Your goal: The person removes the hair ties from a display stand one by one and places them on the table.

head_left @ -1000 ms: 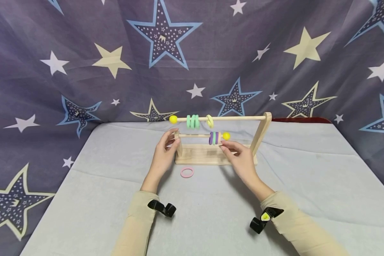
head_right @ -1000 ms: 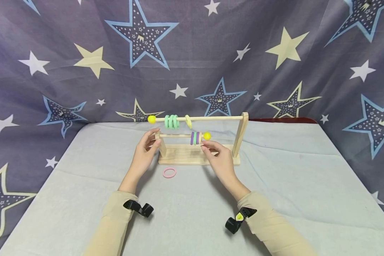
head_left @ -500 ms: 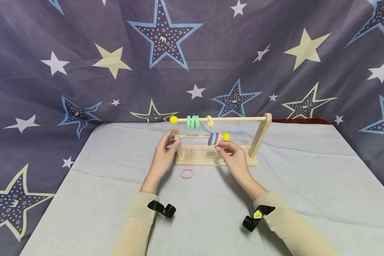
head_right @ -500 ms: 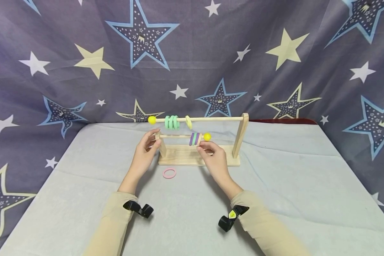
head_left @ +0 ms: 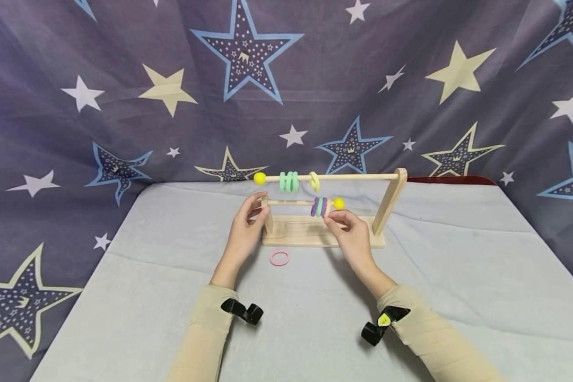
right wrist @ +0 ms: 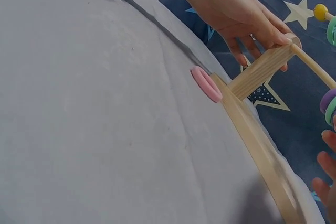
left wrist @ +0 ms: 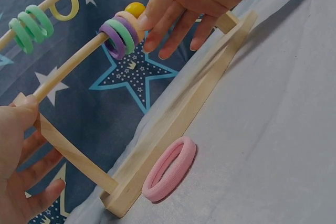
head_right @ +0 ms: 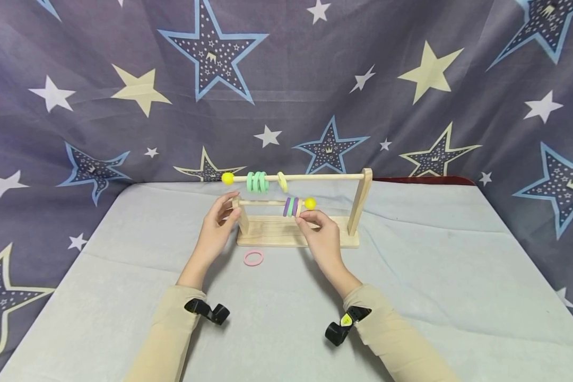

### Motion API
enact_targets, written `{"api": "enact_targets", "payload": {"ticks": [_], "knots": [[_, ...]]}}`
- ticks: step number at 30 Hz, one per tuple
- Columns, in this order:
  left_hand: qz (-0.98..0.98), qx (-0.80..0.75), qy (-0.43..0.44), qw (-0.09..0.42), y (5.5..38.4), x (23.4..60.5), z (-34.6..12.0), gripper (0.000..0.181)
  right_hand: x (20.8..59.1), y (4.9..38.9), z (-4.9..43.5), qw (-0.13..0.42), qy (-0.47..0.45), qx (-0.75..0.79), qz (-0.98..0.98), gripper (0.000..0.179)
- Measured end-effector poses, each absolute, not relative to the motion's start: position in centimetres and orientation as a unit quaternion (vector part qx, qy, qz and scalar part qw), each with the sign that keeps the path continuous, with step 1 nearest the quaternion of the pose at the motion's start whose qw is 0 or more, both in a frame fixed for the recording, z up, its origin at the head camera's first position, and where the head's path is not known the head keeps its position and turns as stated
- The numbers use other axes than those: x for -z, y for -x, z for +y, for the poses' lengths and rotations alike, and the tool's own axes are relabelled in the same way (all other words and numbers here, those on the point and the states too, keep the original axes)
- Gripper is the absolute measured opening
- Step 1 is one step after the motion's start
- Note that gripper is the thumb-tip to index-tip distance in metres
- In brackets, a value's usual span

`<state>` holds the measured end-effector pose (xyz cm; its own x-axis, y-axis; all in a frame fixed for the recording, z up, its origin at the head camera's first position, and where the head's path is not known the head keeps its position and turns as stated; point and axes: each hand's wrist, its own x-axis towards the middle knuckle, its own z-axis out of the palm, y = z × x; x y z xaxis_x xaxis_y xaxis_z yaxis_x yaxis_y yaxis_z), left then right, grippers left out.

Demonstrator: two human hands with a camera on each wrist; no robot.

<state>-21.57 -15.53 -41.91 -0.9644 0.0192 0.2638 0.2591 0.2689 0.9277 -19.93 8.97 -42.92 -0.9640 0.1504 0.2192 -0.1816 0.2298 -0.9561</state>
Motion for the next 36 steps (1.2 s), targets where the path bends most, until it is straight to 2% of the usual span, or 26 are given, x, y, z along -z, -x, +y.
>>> {"api": "enact_targets", "payload": {"ticks": [10, 22, 36], "knots": [[-0.799, 0.589, 0.083, 0.087, 19.3, 38.3, -14.6, 0.041, 42.9, 19.8, 10.1, 0.146, -0.012, -0.612, -0.777, 0.017], [-0.801, 0.587, 0.079, 0.085, 19.3, 38.2, -14.6, 0.041, 42.3, 19.8, 11.2, 0.183, -0.029, -0.595, -0.782, 0.016], [-0.798, 0.591, 0.081, 0.087, 19.3, 38.3, -14.6, 0.042, 41.7, 19.4, 12.2, 0.178, -0.029, -0.578, -0.796, 0.016]]}}
